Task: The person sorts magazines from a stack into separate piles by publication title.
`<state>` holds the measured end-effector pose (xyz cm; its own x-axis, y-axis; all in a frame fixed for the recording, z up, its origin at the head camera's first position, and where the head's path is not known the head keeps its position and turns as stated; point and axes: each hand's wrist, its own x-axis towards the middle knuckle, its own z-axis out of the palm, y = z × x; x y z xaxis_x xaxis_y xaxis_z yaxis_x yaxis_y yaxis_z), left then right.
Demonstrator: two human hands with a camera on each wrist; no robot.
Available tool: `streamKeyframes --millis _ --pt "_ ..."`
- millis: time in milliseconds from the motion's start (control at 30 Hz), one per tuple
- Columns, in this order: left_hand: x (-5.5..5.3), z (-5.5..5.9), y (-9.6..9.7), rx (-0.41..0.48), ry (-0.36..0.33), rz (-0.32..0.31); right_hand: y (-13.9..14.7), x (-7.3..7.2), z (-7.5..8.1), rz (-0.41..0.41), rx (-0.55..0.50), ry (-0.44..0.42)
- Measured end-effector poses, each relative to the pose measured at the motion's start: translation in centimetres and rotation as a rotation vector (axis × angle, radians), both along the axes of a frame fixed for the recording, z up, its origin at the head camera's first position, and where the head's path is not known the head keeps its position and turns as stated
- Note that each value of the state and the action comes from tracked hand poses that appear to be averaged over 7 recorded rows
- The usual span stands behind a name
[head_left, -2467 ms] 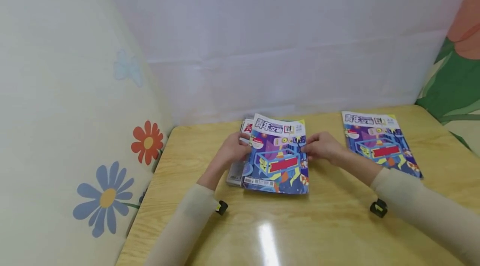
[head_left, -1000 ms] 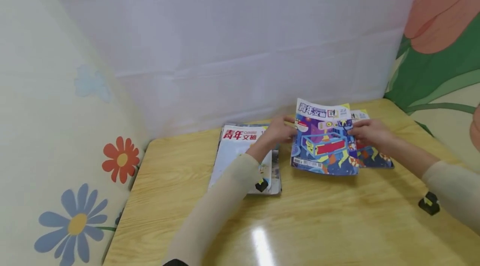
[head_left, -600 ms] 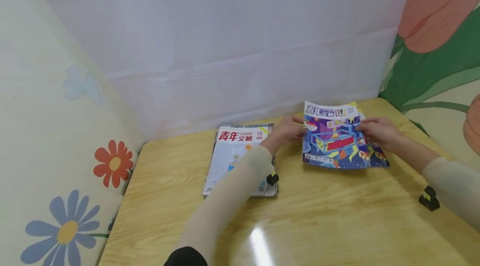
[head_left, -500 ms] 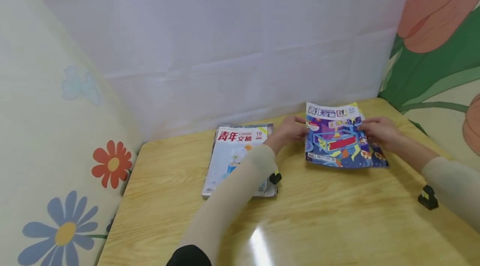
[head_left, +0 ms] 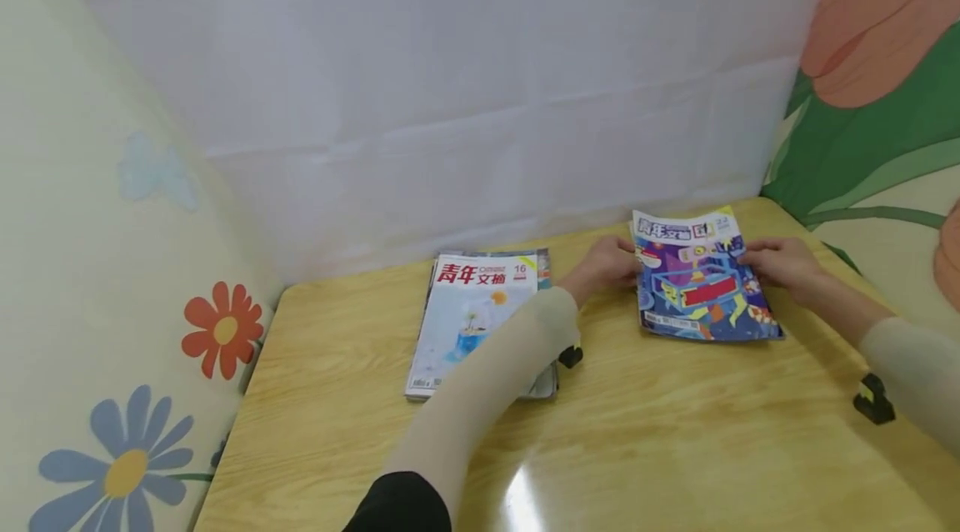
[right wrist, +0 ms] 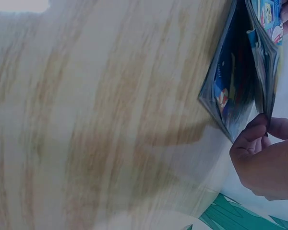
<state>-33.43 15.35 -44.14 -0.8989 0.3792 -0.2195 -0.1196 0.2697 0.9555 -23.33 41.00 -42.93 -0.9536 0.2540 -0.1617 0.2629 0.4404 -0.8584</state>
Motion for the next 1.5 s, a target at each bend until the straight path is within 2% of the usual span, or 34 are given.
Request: streamKeyframes --millis 167,400,600,700,867,1000,1133,1267,1367,1500 --pt "0.5 0.0 0.4 -0.011 0.01 0.012 0.3 0.2 -0.1 -0.001 0.03 -0.016" --pt "0.5 -0.1 0.2 -0.049 0.012 0.019 0.4 -0.2 -0.6 0.015 0.062 -0.02" --pt "0.5 -0.5 -0.2 -0.139 -0.003 0.02 0.4 -0.6 -1.3 0.052 0.084 -0.033" --pt "0.3 -0.5 -0.3 -0.156 -0.011 0.028 0.7 -1.0 -1.5 0.071 0.087 -0.019" --pt "-0.2 0.2 -0.5 -0.156 -0.01 0.061 1.7 -1.6 -1.0 0.11 0.145 0.039" --pt "-0.6 1.1 -1.2 -0.159 0.005 0.078 1.9 -1.9 0.1 0.137 0.231 0.096" --pt "-0.9 2.3 -2.3 -0.175 0.07 0.037 1.1 -2.3 1.7 0.183 0.267 0.127" --pt "-1.1 3.5 -4.5 -0.152 0.152 0.013 -0.8 -3.3 2.8 0.23 0.266 0.135" --pt "-1.1 4.1 -6.4 -0.13 0.201 0.012 -2.4 -3.9 3.2 0.247 0.244 0.131" --pt "-0.3 4.3 -9.1 -0.181 0.266 0.022 -4.6 -4.3 3.0 0.295 0.186 0.126"
